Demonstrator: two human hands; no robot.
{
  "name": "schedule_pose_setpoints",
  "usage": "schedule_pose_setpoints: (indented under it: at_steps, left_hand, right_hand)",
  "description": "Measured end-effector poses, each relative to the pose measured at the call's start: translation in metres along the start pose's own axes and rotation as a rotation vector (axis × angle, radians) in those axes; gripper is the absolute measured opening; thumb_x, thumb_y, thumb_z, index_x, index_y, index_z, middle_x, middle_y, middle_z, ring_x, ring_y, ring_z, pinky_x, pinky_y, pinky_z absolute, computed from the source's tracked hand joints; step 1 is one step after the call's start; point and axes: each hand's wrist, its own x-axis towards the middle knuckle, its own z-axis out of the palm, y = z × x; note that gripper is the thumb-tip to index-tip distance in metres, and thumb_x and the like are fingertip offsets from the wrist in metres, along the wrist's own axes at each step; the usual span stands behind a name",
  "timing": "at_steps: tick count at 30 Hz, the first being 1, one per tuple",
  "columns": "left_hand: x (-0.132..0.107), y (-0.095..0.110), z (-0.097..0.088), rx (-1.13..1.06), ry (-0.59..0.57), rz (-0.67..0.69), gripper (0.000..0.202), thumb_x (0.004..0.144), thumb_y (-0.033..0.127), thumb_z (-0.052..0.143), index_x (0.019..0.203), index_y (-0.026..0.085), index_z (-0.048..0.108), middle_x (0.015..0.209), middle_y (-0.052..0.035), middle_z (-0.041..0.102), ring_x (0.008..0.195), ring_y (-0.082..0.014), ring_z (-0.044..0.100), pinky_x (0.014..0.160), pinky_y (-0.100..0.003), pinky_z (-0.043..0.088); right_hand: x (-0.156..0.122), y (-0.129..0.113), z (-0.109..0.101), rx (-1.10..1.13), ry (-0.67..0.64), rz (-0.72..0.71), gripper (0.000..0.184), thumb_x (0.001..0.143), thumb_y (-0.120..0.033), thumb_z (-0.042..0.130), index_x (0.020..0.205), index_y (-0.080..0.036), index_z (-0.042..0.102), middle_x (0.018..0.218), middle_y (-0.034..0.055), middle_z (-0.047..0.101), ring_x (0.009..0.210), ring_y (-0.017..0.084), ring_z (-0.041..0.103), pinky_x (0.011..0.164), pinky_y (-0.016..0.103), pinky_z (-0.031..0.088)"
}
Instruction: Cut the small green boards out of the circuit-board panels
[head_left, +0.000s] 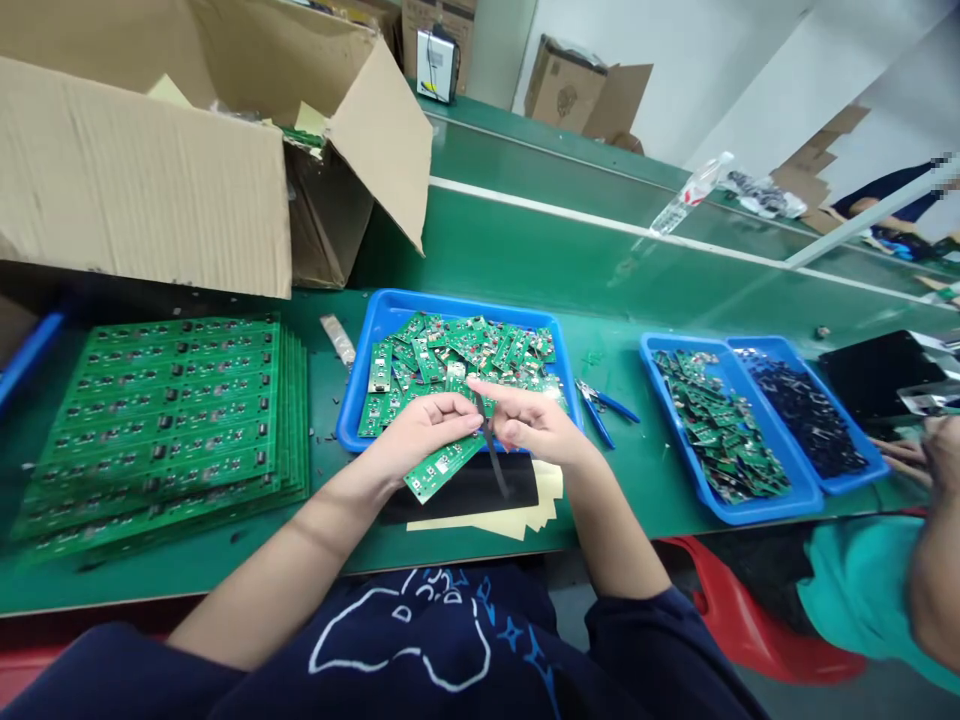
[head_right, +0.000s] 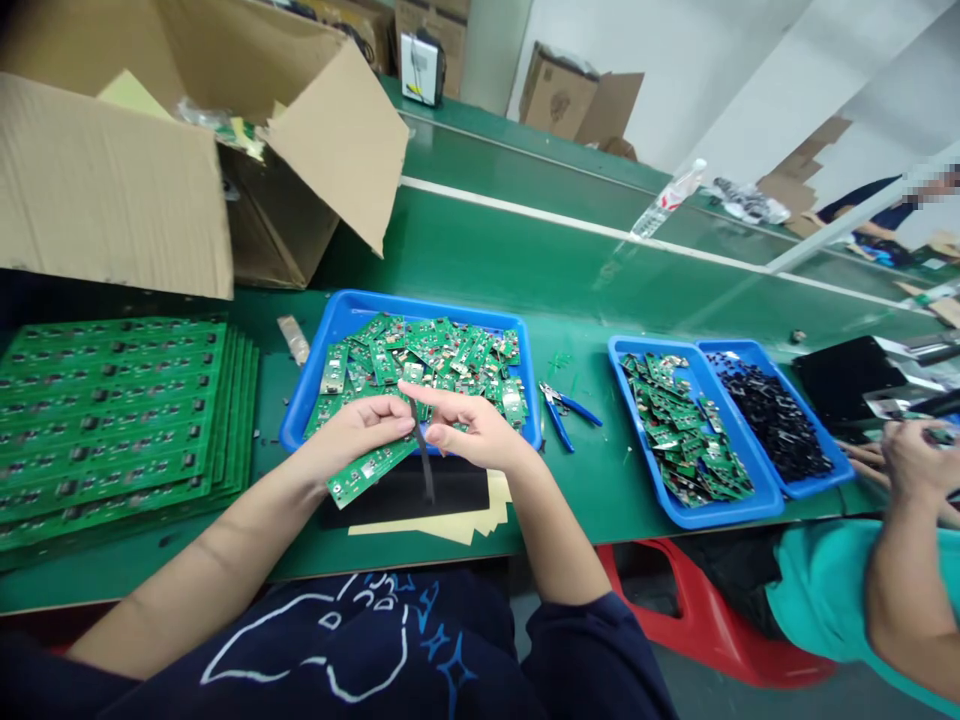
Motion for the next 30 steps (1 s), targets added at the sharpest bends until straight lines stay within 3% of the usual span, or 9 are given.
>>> schedule_pose_setpoints:
  at_steps: [3,9,14,18,23,25,30]
  left_hand:
    - [0.0,0.0,-0.001,0.041,-0.036,0.024,0.023,0.056,0.032,0.074,0.059,0.016,0.058,0.054,0.0044,0.053,0.052,-0.0069,0.047,0.054,-0.02,0.038]
    - [-0.001,0.003,-0.003,0.11,0.049,0.083,0.022,0.058,0.031,0.072,0.057,0.017,0.055,0.052,0.0053,0.048,0.049,-0.007,0.042,0.05,-0.021,0.035]
    - [0.0,0.0,-0.003,0.1,0.148,0.135,0.026,0.06,0.036,0.072,0.06,0.015,0.056,0.058,0.0037,0.052,0.055,-0.0077,0.046,0.056,-0.021,0.037]
    - [0.002,-0.004,0.001,0.158,0.164,0.115,0.028,0.06,0.038,0.072,0.061,0.015,0.057,0.057,0.0031,0.051,0.054,-0.008,0.045,0.052,-0.021,0.034]
    - [0.003,-0.01,0.0,0.212,0.225,0.138,0.03,0.066,0.04,0.068,0.082,0.015,0.064,0.062,0.0014,0.057,0.054,-0.0086,0.046,0.052,-0.021,0.034]
    - [0.004,-0.011,-0.002,0.224,0.284,0.154,0.031,0.068,0.042,0.066,0.084,0.015,0.064,0.065,0.0009,0.059,0.056,-0.0088,0.048,0.054,-0.021,0.035]
    - [0.006,-0.014,-0.002,0.153,0.352,0.185,0.034,0.063,0.045,0.069,0.076,0.015,0.06,0.067,0.0002,0.06,0.061,-0.0105,0.052,0.059,-0.022,0.038]
  right_hand:
    - [0.001,0.0,-0.002,-0.063,0.047,0.01,0.048,0.084,-0.049,0.047,0.124,-0.023,0.051,0.055,-0.005,0.049,0.05,0.01,0.047,0.056,0.027,0.043]
    - [0.006,-0.002,0.001,-0.229,0.577,0.084,0.04,0.082,-0.044,0.052,0.117,-0.024,0.053,0.075,0.0022,0.06,0.063,0.014,0.053,0.064,0.032,0.048]
    - [0.01,-0.007,0.019,-0.179,0.467,0.093,0.019,0.077,-0.036,0.061,0.085,-0.019,0.064,0.084,0.0039,0.063,0.077,0.016,0.059,0.076,0.032,0.049]
    - [0.014,-0.003,0.029,-0.09,0.466,0.143,0.016,0.073,-0.033,0.063,0.073,-0.018,0.06,0.075,0.0019,0.062,0.071,0.015,0.06,0.071,0.03,0.05]
    - [0.014,0.003,0.024,0.068,0.739,0.057,0.014,0.079,-0.033,0.054,0.076,-0.02,0.05,0.074,0.0011,0.061,0.068,0.014,0.059,0.072,0.032,0.05]
    - [0.011,0.002,0.02,0.144,0.792,0.018,0.014,0.081,-0.034,0.05,0.078,-0.021,0.045,0.076,0.001,0.061,0.067,0.013,0.06,0.071,0.033,0.05]
    - [0.009,0.001,0.028,0.121,0.537,0.19,0.025,0.07,-0.031,0.064,0.08,-0.021,0.044,0.075,-0.0008,0.058,0.065,0.012,0.057,0.061,0.026,0.047]
